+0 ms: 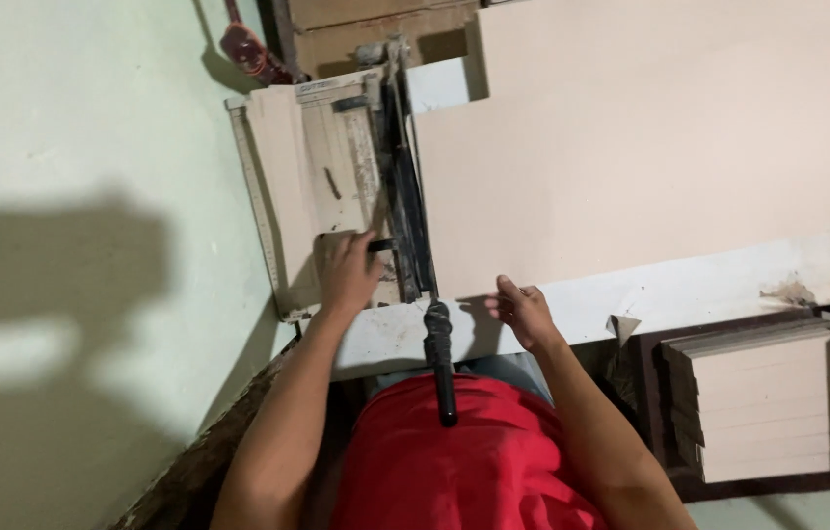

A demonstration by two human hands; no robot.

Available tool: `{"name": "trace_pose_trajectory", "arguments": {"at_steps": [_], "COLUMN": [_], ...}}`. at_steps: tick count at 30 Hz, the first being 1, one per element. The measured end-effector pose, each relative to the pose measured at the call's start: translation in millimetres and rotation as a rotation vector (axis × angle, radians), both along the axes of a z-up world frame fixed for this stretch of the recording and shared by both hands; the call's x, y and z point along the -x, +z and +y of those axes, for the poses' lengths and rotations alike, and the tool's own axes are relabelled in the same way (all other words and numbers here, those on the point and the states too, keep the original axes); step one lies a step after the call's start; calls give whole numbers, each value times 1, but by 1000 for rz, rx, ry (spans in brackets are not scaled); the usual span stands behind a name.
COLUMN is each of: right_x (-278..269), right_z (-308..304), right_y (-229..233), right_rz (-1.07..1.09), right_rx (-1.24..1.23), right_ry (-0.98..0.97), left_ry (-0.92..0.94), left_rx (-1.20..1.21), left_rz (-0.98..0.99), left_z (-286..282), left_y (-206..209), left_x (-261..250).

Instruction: The person operates a manual paper cutter to trim large sheets of light-colored paper. They align the paper against the guide, pull down the cutting lever to slice the sheet, and then remove the cut pieces.

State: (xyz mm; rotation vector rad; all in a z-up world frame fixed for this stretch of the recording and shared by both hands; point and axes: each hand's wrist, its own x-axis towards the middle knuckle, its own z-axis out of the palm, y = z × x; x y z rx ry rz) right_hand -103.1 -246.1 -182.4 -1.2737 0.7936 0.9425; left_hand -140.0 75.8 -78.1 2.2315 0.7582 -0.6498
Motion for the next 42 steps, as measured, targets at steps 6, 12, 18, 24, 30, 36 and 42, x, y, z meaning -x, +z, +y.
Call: {"name": "trace_pose_trajectory", "arguments": {"at_steps": [6,12,18,24,30,36,42], "right_x": [-23,-24,-10,-13,-14,-28,-6], "right_z": [64,68,57,59,68,57,104], "right_y": [29,25,11,8,12,16,207], "right_rz": [-109,-174,-151,-145,-173,-102,-415], "right_rx": [63,92,119,140,173,306,486], "right_ry": [209,201,247,253,250,693,1203], "left_ry": [-166,-195,-198,-262,-403,-483,-487], "left_rx": [12,-38,-54,-24,-109,-245,-229], "left_rz": [-12,3,-14,-5,84,231,80], "left_z": [-9,-2,2,-2,-11,-17,-10], "left_y": [9,-19,-34,-17,-42,-30,-139], "left_x": [-30,-59,-66,-78,-84,-93,-71]}}
